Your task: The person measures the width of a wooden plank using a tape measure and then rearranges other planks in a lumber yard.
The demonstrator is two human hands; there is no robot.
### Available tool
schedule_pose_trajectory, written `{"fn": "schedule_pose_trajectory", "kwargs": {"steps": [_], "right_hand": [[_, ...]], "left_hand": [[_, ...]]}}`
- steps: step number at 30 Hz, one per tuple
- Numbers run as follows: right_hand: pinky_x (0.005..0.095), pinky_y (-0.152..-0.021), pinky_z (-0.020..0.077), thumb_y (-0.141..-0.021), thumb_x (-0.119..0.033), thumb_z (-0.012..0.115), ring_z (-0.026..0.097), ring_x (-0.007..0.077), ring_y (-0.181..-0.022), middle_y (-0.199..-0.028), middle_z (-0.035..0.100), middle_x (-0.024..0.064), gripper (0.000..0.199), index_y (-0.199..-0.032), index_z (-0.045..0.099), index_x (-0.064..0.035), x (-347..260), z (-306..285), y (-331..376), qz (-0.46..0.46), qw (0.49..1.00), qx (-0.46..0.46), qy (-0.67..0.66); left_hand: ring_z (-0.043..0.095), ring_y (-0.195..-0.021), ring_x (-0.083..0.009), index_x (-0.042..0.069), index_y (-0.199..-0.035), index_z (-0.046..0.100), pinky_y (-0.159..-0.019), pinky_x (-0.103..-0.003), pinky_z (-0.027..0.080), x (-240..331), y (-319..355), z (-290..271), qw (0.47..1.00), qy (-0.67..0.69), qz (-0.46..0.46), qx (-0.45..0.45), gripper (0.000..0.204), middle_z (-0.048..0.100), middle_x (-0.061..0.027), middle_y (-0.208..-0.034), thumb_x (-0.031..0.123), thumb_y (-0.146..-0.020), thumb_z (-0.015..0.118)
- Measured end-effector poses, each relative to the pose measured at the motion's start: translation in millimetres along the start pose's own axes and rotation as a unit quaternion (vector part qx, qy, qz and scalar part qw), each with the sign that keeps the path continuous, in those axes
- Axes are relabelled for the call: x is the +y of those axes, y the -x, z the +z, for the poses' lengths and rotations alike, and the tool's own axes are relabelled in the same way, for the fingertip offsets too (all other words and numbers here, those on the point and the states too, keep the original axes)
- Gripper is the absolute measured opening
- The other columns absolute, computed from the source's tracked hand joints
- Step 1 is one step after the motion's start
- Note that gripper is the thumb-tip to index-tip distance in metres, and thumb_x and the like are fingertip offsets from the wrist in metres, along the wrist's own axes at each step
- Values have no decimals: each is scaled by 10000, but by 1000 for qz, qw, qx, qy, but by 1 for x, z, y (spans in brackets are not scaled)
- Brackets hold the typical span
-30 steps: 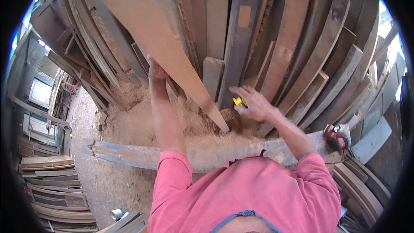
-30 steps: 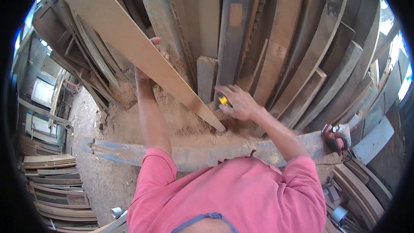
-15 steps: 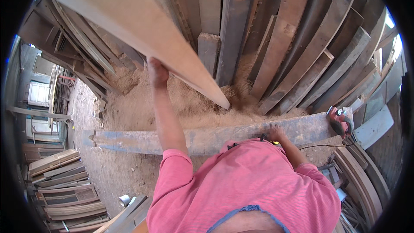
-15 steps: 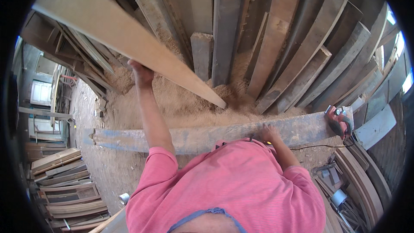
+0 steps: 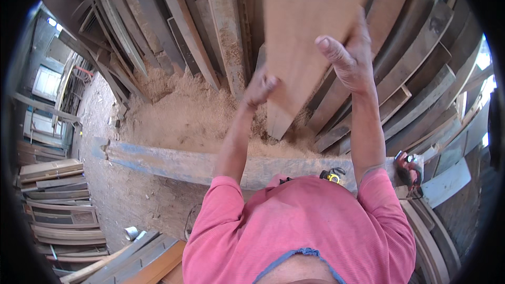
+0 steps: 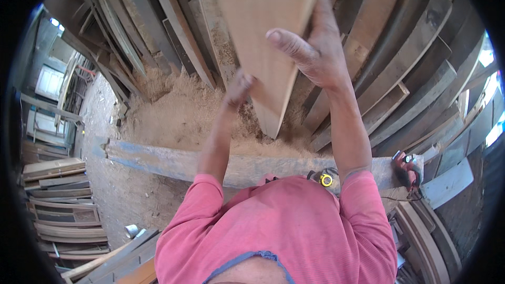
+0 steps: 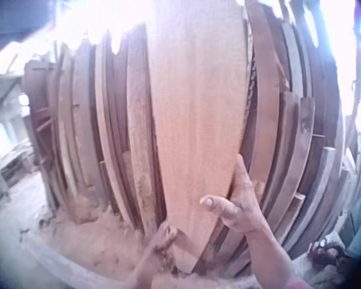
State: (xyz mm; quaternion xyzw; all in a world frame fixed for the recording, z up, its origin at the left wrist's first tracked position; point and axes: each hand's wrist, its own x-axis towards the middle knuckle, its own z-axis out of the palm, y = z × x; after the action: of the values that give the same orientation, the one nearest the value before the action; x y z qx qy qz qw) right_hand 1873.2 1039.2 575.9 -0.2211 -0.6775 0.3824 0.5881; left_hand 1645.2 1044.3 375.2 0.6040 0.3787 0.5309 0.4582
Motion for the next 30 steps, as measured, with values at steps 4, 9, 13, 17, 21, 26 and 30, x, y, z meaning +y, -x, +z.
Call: {"fn": "schedule_pose_trajectory", "kwargs": {"steps": [4, 9, 13, 17, 21, 26, 30], "right_hand": [[515, -1042, 416, -848, -229, 778, 605, 279, -1188, -1266, 645, 101, 574, -1328, 542, -23, 45, -45, 70, -33, 977, 143, 155], [644, -1122, 316, -930, -234, 614, 515, 355, -1312, -1410, 564, 136, 448, -1324, 582, -23, 65, -142, 163, -222, 971, 82, -23], [568, -1097, 368, -943, -233, 582, 523, 346, -1288, -1386, 569, 150, 425, -1305, 589, -9, -21, -126, 123, -257, 946, 195, -17], [511, -1053, 394, -937, -214, 607, 543, 309, -1235, -1335, 590, 135, 399, -1279, 600, -7, -51, -108, 66, -238, 954, 182, 32], [454, -1010, 420, -931, -195, 632, 563, 272, -1183, -1283, 611, 121, 374, -1252, 610, -5, -66, -74, -13, -198, 970, 110, 86], [383, -955, 452, -923, -171, 663, 588, 225, -1117, -1219, 637, 103, 344, -1220, 623, -2, -60, -7, -106, -145, 985, -6, 92], [326, -912, 478, -916, -152, 688, 608, 188, -1065, -1167, 659, 89, 321, -1194, 634, 0, -41, 42, -132, -92, 989, -65, 98]], "left_hand": [[611, -1024, -230, 19, -1223, 530, -888, -380, 499, -46, 37, 43, 995, -72, 55, 33, 739, 621, -154, -1039, 628, -827, 665], [631, -841, -330, 30, -1080, 536, -759, -408, 499, -34, 63, 78, 988, -79, 126, 29, 792, 604, -170, -934, 753, -771, 631], [635, -797, -298, 22, -1027, 537, -722, -403, 496, 22, 61, 81, 987, -90, 131, 10, 798, 593, -163, -841, 779, -782, 604], [637, -804, -237, 18, -994, 532, -691, -365, 501, 86, 35, 67, 979, -90, 178, 39, 752, 597, -144, -823, 749, -827, 587], [646, -952, -244, -22, -1132, 559, -798, -370, 516, 134, 2, 29, 974, -105, 188, 75, 808, 636, -167, -974, 738, -857, 574], [626, -1069, -246, -46, -1303, 532, -895, -376, 506, 147, -10, -28, 971, -125, 170, 110, 919, 643, -173, -1095, 768, -877, 519], [609, -1123, -239, -32, -1397, 475, -924, -386, 499, 83, -20, -72, 984, -104, 106, 100, 895, 649, -160, -1159, 718, -911, 513]]}}
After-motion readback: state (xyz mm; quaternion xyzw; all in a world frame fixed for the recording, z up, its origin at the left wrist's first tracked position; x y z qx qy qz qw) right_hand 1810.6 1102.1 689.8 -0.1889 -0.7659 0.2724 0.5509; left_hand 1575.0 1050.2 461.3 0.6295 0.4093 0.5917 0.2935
